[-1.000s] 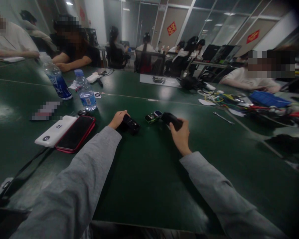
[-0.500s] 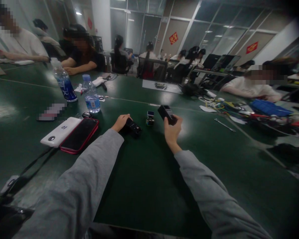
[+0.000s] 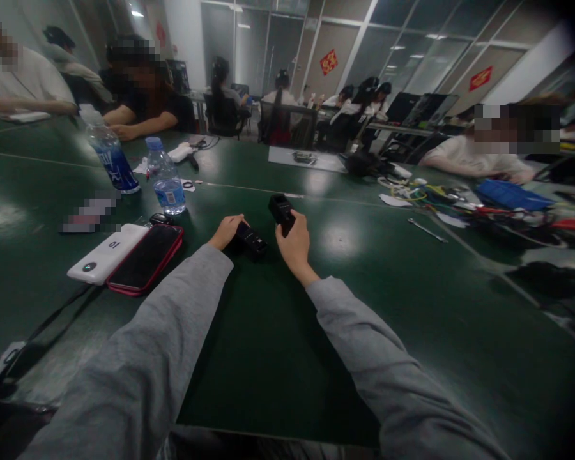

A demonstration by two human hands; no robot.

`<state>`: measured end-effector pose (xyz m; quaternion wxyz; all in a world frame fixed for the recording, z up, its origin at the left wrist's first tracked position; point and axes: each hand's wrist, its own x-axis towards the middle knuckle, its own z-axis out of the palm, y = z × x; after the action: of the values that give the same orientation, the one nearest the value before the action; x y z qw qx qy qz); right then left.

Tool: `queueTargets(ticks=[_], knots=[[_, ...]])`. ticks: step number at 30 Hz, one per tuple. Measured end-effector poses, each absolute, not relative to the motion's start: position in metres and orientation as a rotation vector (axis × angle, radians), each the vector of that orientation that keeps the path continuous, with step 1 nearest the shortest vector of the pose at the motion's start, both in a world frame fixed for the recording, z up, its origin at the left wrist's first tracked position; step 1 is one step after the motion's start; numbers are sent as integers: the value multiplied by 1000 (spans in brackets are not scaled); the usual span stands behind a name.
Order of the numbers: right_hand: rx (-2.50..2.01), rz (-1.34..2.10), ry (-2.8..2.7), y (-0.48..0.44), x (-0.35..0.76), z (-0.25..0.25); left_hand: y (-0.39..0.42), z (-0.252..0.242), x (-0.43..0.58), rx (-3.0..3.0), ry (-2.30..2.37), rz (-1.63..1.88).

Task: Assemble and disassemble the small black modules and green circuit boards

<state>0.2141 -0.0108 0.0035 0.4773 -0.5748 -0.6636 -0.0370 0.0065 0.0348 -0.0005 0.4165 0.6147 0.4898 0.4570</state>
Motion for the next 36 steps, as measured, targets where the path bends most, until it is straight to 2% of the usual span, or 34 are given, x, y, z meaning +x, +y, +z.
queueTargets(ticks=[12,36], knots=[[-1551,-216,-1797,-22,218,6,33,2,6,1594,1225,1141],[-1437,-79,-1716,-13,224,0,31,4,8,1598,1260,1152]])
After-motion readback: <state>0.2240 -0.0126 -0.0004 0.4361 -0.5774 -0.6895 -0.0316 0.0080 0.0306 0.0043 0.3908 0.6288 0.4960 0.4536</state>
